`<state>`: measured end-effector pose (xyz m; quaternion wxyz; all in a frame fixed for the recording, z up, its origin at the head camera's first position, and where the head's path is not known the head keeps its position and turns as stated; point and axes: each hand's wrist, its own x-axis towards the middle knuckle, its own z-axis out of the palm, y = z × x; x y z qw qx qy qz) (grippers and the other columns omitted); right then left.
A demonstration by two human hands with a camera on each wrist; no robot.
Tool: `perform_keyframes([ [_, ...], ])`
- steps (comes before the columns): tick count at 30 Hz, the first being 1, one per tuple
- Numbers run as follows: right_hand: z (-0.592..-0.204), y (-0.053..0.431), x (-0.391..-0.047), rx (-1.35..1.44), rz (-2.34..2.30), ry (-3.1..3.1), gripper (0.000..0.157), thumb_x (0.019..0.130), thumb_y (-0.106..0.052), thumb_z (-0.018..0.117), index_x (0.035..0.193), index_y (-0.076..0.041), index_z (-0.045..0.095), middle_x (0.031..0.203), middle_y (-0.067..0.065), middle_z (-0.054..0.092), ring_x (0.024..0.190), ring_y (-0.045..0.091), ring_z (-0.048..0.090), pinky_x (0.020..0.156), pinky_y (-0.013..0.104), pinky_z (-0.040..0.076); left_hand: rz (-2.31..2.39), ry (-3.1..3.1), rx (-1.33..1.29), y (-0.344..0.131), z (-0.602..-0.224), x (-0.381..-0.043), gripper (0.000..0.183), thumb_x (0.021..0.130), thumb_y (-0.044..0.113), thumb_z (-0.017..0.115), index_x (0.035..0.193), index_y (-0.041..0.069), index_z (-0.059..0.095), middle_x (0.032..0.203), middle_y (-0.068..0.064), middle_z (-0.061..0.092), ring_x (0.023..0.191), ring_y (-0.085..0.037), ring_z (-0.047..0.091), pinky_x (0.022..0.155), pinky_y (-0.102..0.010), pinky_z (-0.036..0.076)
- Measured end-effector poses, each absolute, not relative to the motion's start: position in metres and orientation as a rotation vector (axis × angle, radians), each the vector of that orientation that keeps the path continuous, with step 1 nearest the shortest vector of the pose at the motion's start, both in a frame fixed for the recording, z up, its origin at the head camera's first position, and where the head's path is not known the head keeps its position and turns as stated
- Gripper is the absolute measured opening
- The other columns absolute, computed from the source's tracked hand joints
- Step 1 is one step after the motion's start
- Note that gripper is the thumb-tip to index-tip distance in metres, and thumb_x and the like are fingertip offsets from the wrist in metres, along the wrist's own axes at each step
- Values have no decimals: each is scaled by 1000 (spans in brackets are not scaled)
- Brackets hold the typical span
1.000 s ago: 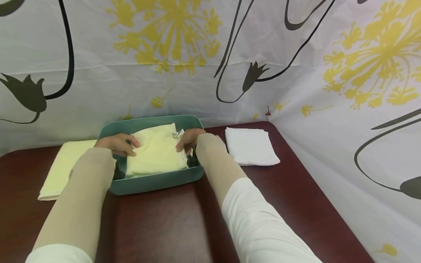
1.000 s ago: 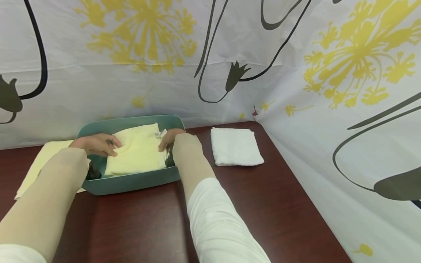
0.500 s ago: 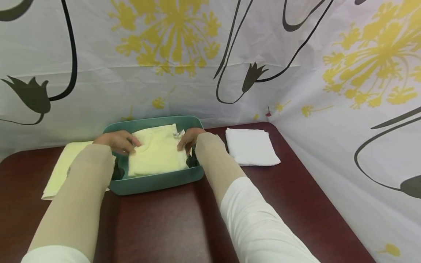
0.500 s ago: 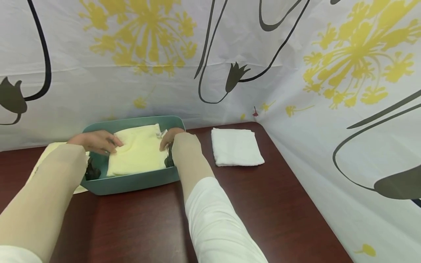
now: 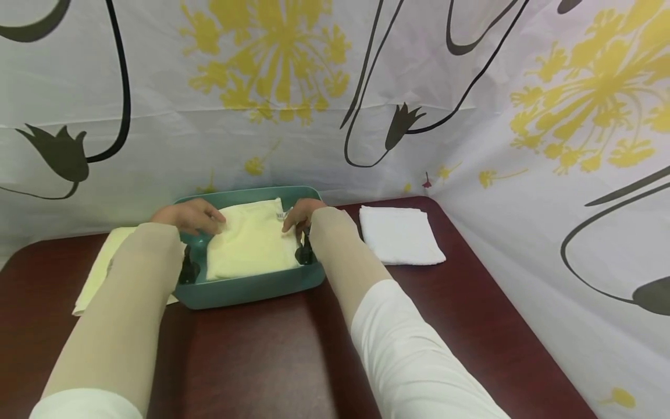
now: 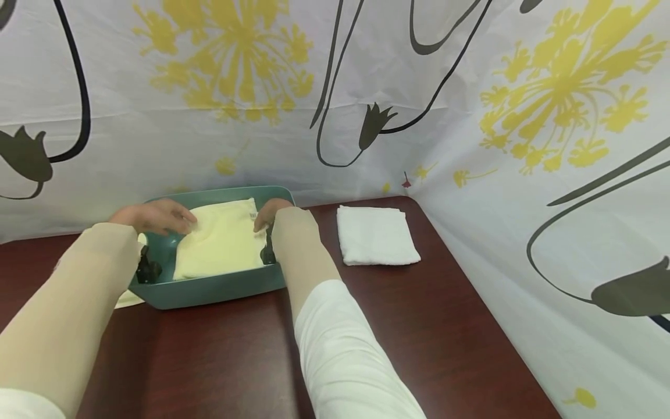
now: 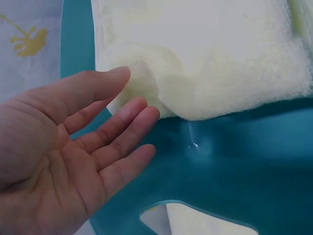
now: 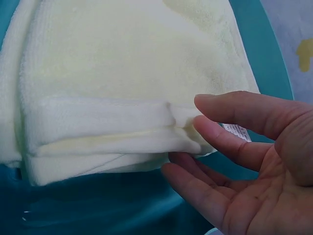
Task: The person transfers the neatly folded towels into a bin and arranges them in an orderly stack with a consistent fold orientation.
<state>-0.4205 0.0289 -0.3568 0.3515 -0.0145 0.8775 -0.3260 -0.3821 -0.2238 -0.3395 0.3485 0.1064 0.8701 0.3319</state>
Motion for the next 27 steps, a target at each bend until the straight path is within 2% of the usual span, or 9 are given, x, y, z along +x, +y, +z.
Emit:
perform_keyframes([
  [4, -351, 31, -418, -7, -878, 2292, 52, 83, -15, 69, 130, -7, 49, 139, 8, 39, 98, 19, 56, 78, 29, 48, 862, 2256, 268, -221, -332, -379, 52, 94, 14, 49, 135, -12, 30, 135, -32, 31, 124, -46, 31, 97, -52, 32],
  [10, -345, 32, -420, -1, -939, 2289, 58, 82, -14, 69, 133, -4, 44, 133, 10, 43, 70, 16, 53, 63, 26, 46, 878, 2266, 277, -219, -325, -372, 53, 94, 15, 49, 135, -11, 28, 131, -32, 37, 121, -45, 36, 97, -53, 31],
  [12, -343, 33, -420, 8, -990, 2259, 58, 82, -11, 69, 134, -2, 43, 126, 11, 47, 68, 17, 51, 66, 28, 47, 884, 2274, 287, -218, -323, -370, 53, 94, 15, 48, 135, -11, 28, 131, -32, 37, 120, -45, 37, 97, -54, 31],
  [14, -342, 33, -419, 27, -1051, 2219, 57, 82, -8, 68, 133, 0, 42, 115, 12, 51, 70, 19, 52, 74, 32, 49, 883, 2300, 304, -217, -321, -368, 53, 94, 15, 48, 135, -11, 28, 132, -33, 33, 121, -46, 35, 97, -54, 31],
  [18, -338, 36, -415, 40, -1129, 2155, 42, 84, -5, 65, 123, 3, 50, 83, 12, 53, 68, 22, 49, 87, 40, 45, 897, 2367, 316, -215, -319, -364, 50, 94, 13, 48, 134, -12, 32, 135, -33, 28, 123, -48, 29, 95, -56, 32],
  [20, -336, 38, -412, 28, -1143, 2140, 33, 86, -5, 63, 115, 3, 53, 72, 11, 49, 65, 21, 44, 87, 40, 44, 904, 2395, 310, -214, -318, -362, 50, 93, 13, 49, 133, -13, 33, 135, -33, 28, 123, -49, 29, 95, -56, 32],
  [23, -332, 40, -406, 11, -1155, 2128, 22, 87, -6, 62, 106, 3, 55, 69, 10, 46, 63, 20, 37, 84, 39, 42, 919, 2416, 286, -213, -316, -359, 51, 92, 15, 52, 132, -12, 34, 134, -32, 30, 122, -48, 31, 95, -55, 33],
  [27, -326, 42, -399, 9, -1178, 2136, 22, 87, -7, 62, 106, 2, 57, 83, 13, 52, 64, 19, 39, 88, 40, 42, 938, 2426, 268, -211, -314, -354, 53, 92, 16, 54, 132, -11, 34, 135, -31, 31, 121, -46, 33, 95, -56, 32],
])
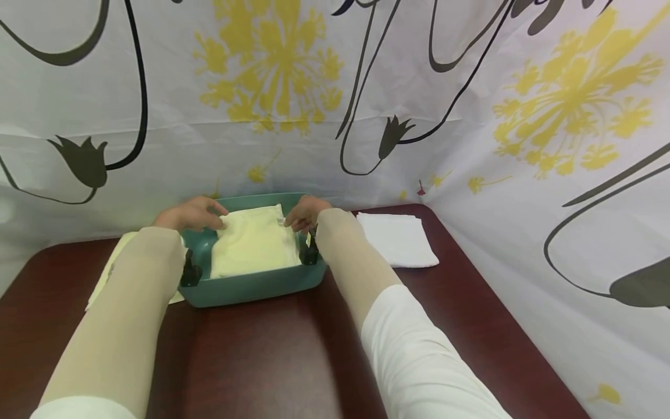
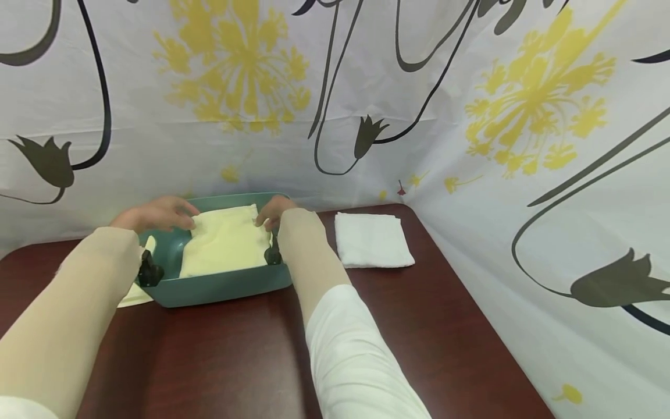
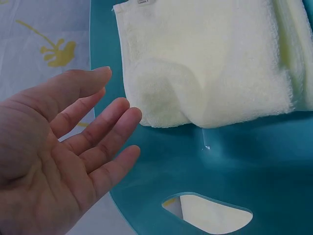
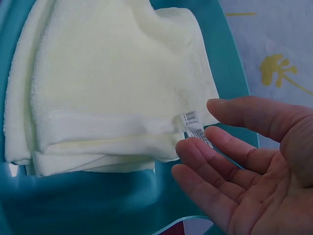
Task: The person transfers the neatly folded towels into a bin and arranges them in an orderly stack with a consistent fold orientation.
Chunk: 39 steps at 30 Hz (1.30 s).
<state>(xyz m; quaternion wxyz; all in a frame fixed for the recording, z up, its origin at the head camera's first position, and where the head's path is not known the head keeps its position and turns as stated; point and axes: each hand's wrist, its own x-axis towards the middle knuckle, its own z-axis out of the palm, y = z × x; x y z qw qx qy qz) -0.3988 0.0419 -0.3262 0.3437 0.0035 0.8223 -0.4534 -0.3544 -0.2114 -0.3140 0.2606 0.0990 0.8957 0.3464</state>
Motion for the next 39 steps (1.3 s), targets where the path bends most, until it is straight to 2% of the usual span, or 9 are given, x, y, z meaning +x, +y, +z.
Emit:
perform_keyframes([
  [4, -322, 44, -391, 22, -1227, 2151, 31, 85, -6, 64, 114, 2, 56, 96, 15, 55, 70, 21, 47, 92, 41, 41, 959, 2448, 294, -210, -312, -348, 52, 92, 14, 54, 132, -12, 34, 133, -32, 32, 120, -46, 35, 94, -56, 33],
  [7, -322, 46, -389, 36, -1263, 2164, 35, 84, -6, 66, 117, 1, 55, 99, 15, 55, 86, 27, 55, 92, 42, 41, 978, 2476, 330, -208, -311, -342, 51, 91, 12, 54, 131, -14, 34, 131, -34, 34, 117, -46, 38, 92, -56, 35],
  [11, -324, 52, -386, 41, -1281, 2179, 31, 83, -6, 66, 112, 1, 57, 104, 17, 56, 105, 32, 53, 92, 43, 41, 986, 2516, 345, -204, -311, -335, 51, 90, 12, 55, 130, -14, 36, 129, -34, 36, 114, -45, 41, 89, -53, 39],
  [18, -318, 63, -377, 6, -1275, 2231, 32, 84, -7, 65, 114, 1, 59, 92, 9, 58, 87, 24, 58, 83, 37, 47, 1012, 2531, 355, -196, -308, -323, 51, 91, 14, 55, 130, -13, 36, 128, -35, 38, 114, -44, 41, 90, -53, 38],
  [22, -309, 71, -368, -29, -1299, 2249, 37, 83, -6, 65, 118, 1, 54, 106, 11, 57, 99, 27, 58, 83, 36, 47, 1031, 2541, 379, -193, -304, -316, 51, 91, 15, 55, 131, -11, 36, 129, -35, 38, 116, -45, 40, 89, -53, 39],
  [25, -304, 78, -362, -73, -1295, 2265, 29, 83, -7, 65, 110, 2, 59, 110, 12, 57, 101, 28, 57, 85, 37, 47, 1048, 2539, 400, -191, -302, -312, 51, 91, 15, 56, 131, -11, 37, 130, -35, 37, 118, -45, 38, 89, -52, 39],
  [28, -304, 83, -359, -104, -1282, 2293, 19, 83, -6, 63, 100, 2, 64, 103, 11, 60, 89, 25, 59, 85, 38, 47, 1070, 2531, 428, -187, -301, -309, 50, 91, 13, 55, 131, -11, 37, 129, -35, 38, 118, -45, 38, 88, -51, 41],
  [31, -305, 87, -355, -126, -1284, 2298, 20, 84, -5, 61, 102, 3, 65, 101, 12, 61, 84, 23, 59, 85, 38, 46, 1092, 2520, 446, -183, -300, -304, 50, 91, 12, 55, 131, -11, 36, 128, -36, 38, 118, -46, 39, 87, -51, 41],
  [39, -302, 93, -348, -192, -1364, 2201, 36, 89, -6, 59, 123, 3, 55, 125, 14, 54, 111, 29, 52, 91, 39, 43, 1136, 2503, 453, -178, -306, -297, 48, 92, 10, 54, 131, -11, 36, 127, -35, 40, 117, -45, 40, 92, -54, 37],
])
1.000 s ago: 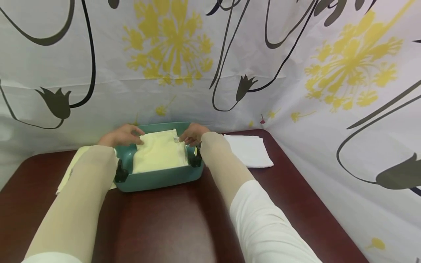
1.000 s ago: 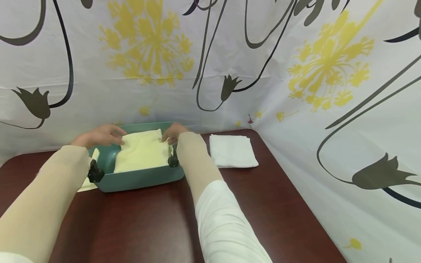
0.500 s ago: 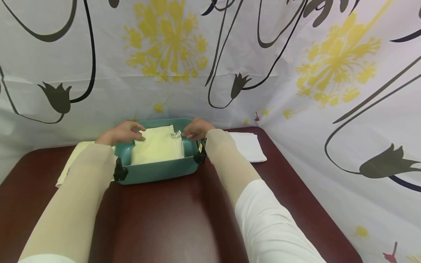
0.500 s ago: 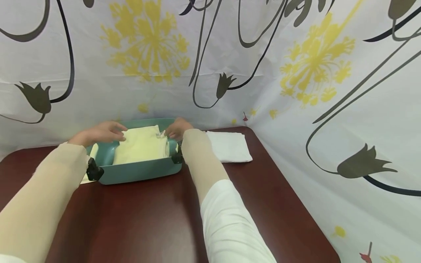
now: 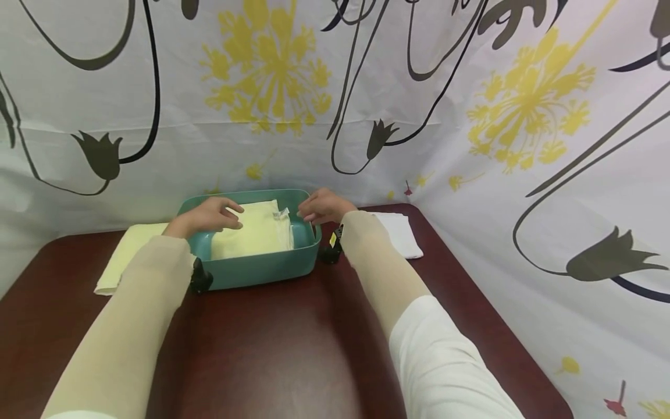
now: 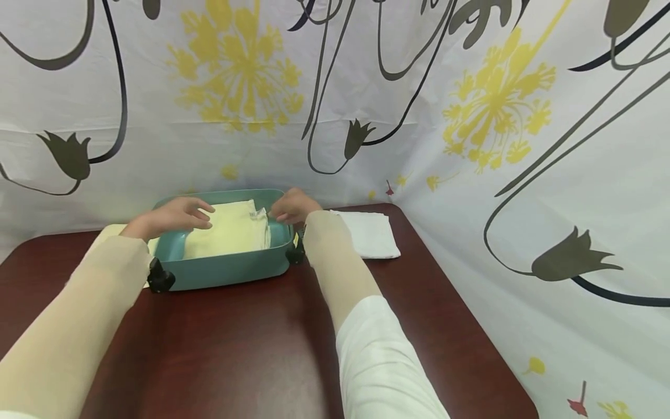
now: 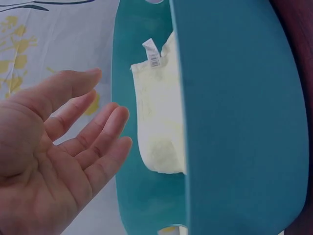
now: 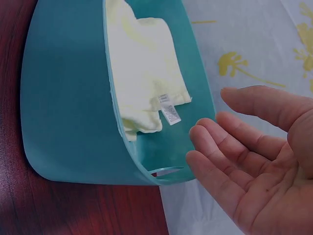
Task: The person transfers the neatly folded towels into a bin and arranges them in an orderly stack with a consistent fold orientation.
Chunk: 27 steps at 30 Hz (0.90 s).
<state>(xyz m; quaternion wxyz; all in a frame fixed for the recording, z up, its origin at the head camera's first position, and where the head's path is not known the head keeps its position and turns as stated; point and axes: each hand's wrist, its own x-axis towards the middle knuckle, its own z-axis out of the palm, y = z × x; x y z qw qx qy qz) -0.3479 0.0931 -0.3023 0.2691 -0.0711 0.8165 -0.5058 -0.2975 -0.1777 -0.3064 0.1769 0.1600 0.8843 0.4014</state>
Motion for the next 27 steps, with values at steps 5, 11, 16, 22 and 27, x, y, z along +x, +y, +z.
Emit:
perform_keyframes([
  [5, -300, 100, -343, -193, -1399, 2220, 35, 86, -6, 63, 120, 1, 58, 123, 12, 54, 105, 26, 56, 89, 38, 44, 1151, 2484, 442, -171, -310, -294, 49, 92, 12, 54, 132, -10, 36, 128, -35, 40, 116, -44, 41, 93, -53, 36],
  [11, -296, 111, -333, -215, -1435, 2232, 34, 86, -4, 62, 119, 3, 58, 126, 13, 52, 108, 28, 55, 91, 41, 42, 1168, 2483, 515, -158, -308, -284, 48, 91, 11, 54, 132, -9, 37, 127, -34, 41, 116, -43, 42, 93, -52, 37],
  [16, -301, 124, -329, -211, -1427, 2258, 35, 87, -6, 62, 120, 2, 58, 125, 13, 53, 108, 27, 55, 87, 37, 45, 1171, 2492, 567, -145, -311, -281, 46, 91, 12, 55, 131, -7, 40, 126, -32, 43, 115, -42, 44, 92, -52, 38],
  [22, -307, 143, -327, -209, -1427, 2282, 39, 86, -7, 62, 123, 3, 55, 129, 14, 50, 107, 26, 56, 89, 38, 44, 1200, 2489, 652, -130, -318, -282, 44, 90, 10, 57, 129, -5, 44, 125, -29, 45, 115, -40, 44, 89, -48, 41],
  [27, -311, 158, -321, -218, -1440, 2292, 36, 87, -7, 62, 121, 2, 57, 126, 15, 52, 107, 26, 56, 91, 40, 43, 1276, 2453, 737, -115, -322, -279, 41, 89, 6, 58, 125, -7, 45, 122, -30, 46, 111, -40, 49, 88, -46, 43],
])
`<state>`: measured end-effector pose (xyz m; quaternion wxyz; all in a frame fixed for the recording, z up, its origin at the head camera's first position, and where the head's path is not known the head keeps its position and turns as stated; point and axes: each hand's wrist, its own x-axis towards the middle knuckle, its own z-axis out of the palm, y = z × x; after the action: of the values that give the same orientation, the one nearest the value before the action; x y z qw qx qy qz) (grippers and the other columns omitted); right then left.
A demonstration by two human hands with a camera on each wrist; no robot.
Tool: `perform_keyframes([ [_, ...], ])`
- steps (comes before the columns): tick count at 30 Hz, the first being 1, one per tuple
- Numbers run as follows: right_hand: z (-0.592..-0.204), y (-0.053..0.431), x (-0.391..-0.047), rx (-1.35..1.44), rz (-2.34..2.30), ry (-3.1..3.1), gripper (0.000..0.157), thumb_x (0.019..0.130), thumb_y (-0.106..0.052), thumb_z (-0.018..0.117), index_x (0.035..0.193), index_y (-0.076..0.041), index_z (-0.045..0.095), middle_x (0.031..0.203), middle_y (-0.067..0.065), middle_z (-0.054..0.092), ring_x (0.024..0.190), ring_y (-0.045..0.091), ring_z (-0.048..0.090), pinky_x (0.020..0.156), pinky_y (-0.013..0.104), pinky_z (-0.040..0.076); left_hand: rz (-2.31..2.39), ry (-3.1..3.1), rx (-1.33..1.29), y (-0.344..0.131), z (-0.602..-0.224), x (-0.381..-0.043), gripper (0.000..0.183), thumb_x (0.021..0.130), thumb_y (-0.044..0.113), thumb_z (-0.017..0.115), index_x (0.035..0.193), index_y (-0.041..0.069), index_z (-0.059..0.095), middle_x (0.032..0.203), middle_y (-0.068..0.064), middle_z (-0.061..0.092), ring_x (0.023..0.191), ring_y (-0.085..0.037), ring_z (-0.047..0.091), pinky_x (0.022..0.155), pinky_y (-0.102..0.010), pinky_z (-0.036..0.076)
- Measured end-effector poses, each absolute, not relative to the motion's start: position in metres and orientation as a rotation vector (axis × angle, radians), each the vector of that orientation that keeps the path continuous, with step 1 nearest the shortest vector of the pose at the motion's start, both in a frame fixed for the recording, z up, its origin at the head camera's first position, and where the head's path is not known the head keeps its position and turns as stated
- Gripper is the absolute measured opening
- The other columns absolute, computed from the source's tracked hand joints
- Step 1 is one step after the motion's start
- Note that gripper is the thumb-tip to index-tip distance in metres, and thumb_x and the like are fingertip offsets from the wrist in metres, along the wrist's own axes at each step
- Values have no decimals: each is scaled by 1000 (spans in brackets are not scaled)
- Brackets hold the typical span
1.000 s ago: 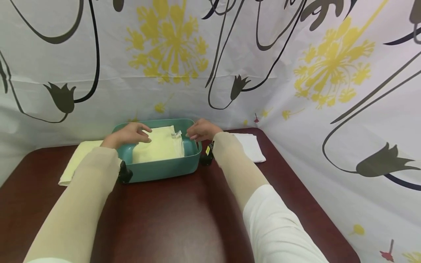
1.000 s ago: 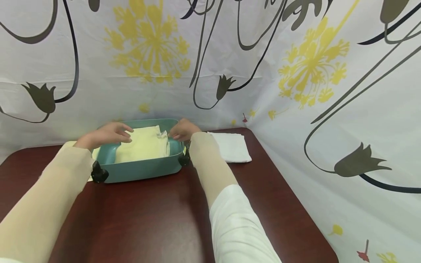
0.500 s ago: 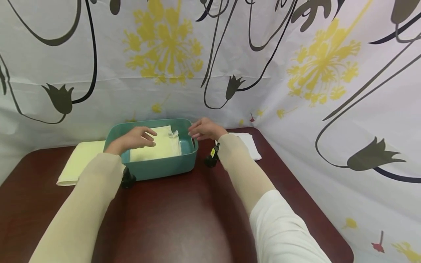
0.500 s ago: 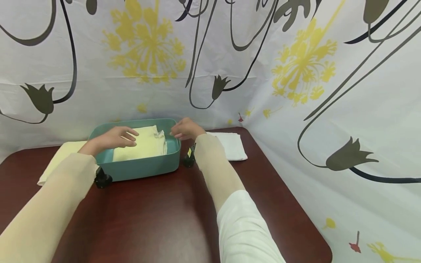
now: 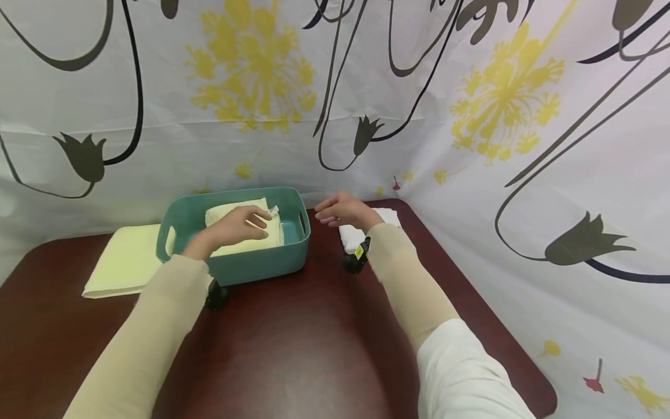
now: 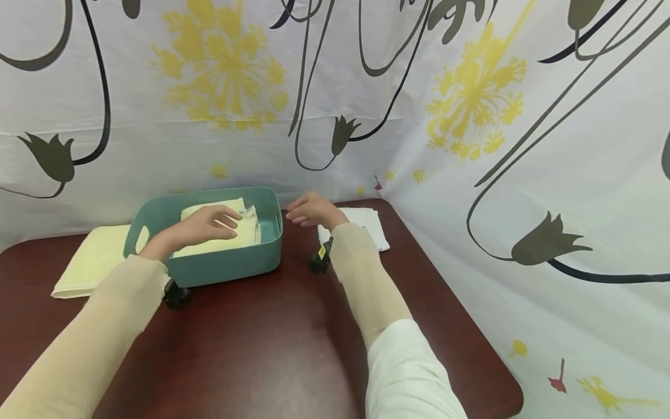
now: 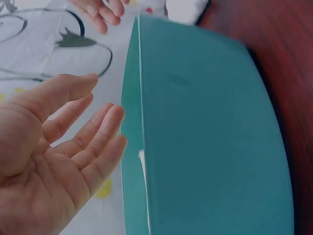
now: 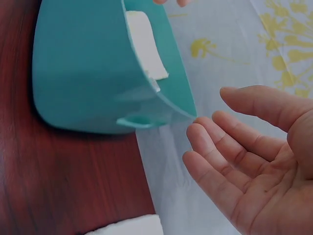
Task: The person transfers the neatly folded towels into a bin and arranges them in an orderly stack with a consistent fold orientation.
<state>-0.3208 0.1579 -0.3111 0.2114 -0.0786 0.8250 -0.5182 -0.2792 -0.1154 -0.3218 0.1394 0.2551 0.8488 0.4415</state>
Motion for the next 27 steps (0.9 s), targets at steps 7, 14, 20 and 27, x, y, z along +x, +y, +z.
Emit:
perform_keyframes([
  [7, -326, 181, -316, -191, -1459, 2296, 34, 87, -5, 61, 120, 4, 57, 117, 17, 58, 106, 27, 56, 89, 39, 44, 1319, 2399, 843, -87, -327, -278, 40, 88, 4, 59, 124, -7, 47, 116, -27, 51, 105, -39, 54, 85, -42, 46],
  [14, -341, 207, -311, -139, -1482, 2301, 34, 88, -5, 60, 120, 4, 56, 121, 17, 54, 109, 28, 55, 87, 37, 45, 1358, 2338, 874, -63, -331, -277, 40, 88, 4, 57, 125, -7, 46, 116, -27, 50, 105, -37, 54, 84, -42, 46],
  [20, -357, 229, -308, -75, -1551, 2242, 37, 88, -4, 60, 122, 6, 53, 126, 19, 50, 111, 30, 54, 88, 37, 45, 1400, 2280, 878, -43, -338, -278, 38, 88, 6, 59, 124, -4, 48, 115, -24, 52, 105, -35, 54, 85, -40, 46],
  [27, -371, 249, -309, -26, -1562, 2234, 41, 87, -5, 61, 124, 9, 51, 124, 20, 51, 111, 30, 53, 88, 37, 45, 1424, 2279, 845, -23, -349, -280, 36, 86, 6, 61, 120, -3, 51, 111, -21, 55, 101, -32, 57, 83, -38, 47],
])
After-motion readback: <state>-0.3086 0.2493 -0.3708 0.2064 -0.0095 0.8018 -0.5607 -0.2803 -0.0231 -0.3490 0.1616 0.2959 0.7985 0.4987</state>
